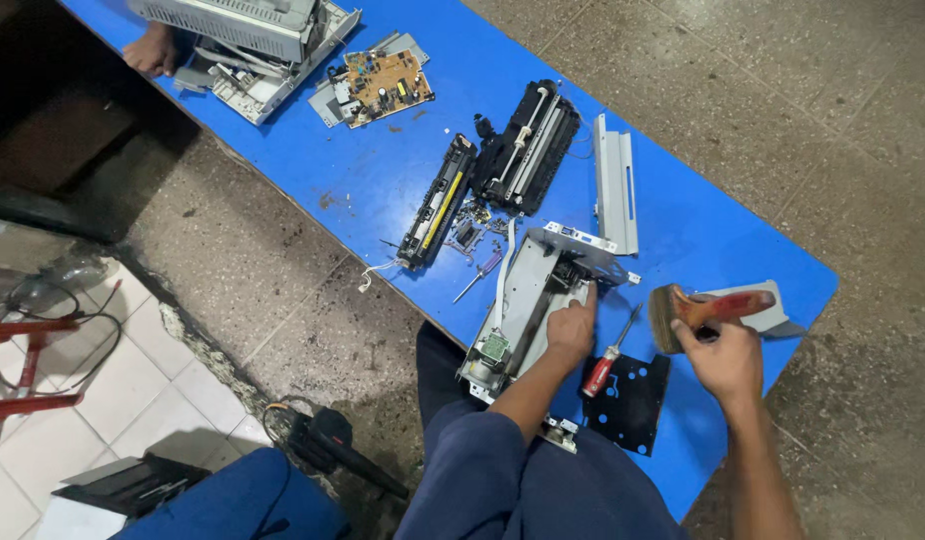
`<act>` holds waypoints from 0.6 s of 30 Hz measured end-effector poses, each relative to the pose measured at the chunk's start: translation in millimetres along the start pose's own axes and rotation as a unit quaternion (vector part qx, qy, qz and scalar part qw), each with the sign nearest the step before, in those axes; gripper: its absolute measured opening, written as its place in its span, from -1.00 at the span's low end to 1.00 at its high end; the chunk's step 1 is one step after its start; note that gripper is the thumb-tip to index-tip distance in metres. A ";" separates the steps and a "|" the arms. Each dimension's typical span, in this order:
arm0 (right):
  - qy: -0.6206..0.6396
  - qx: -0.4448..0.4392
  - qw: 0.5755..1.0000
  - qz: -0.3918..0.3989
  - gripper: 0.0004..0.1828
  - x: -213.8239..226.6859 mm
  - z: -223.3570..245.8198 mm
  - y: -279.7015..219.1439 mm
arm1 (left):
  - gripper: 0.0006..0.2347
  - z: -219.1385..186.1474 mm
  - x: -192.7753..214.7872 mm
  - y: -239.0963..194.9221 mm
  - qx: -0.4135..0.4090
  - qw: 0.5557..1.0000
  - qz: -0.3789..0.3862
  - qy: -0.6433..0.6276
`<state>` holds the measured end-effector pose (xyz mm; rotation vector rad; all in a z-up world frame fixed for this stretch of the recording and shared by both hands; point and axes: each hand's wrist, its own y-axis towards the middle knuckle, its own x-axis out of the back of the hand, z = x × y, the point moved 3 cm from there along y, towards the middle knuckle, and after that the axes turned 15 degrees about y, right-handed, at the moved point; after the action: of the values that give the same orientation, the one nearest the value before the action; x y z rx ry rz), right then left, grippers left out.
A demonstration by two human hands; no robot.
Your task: The person uses a screwdriver to remove screws from a white plastic printer housing, then uses a brush to sweep dust and debris from the interior of the housing and from a black drum unit. The person handles the housing and drum unit multiple times, turning them over to access different surfaces.
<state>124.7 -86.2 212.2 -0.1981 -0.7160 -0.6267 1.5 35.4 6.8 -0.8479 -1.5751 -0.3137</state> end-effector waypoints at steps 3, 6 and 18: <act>-0.001 0.029 1.000 0.004 -0.54 -22.8 -26.1 -15.0 | -0.31 11.7 22.0 -9.8 -0.056 0.997 0.028 -0.053; 0.042 0.074 0.996 0.014 -0.48 -62.8 -42.2 -21.0 | -0.53 43.1 53.9 -36.9 -0.078 0.989 -0.007 -0.129; 0.007 0.103 0.995 0.008 -0.65 -158.4 -26.4 17.0 | -0.26 122.7 84.8 -72.8 0.171 0.969 -0.021 -0.179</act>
<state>57.3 -8.5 87.7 -0.0099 -0.7589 -0.5338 -136.0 92.0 80.8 -0.6217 -1.9154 0.0911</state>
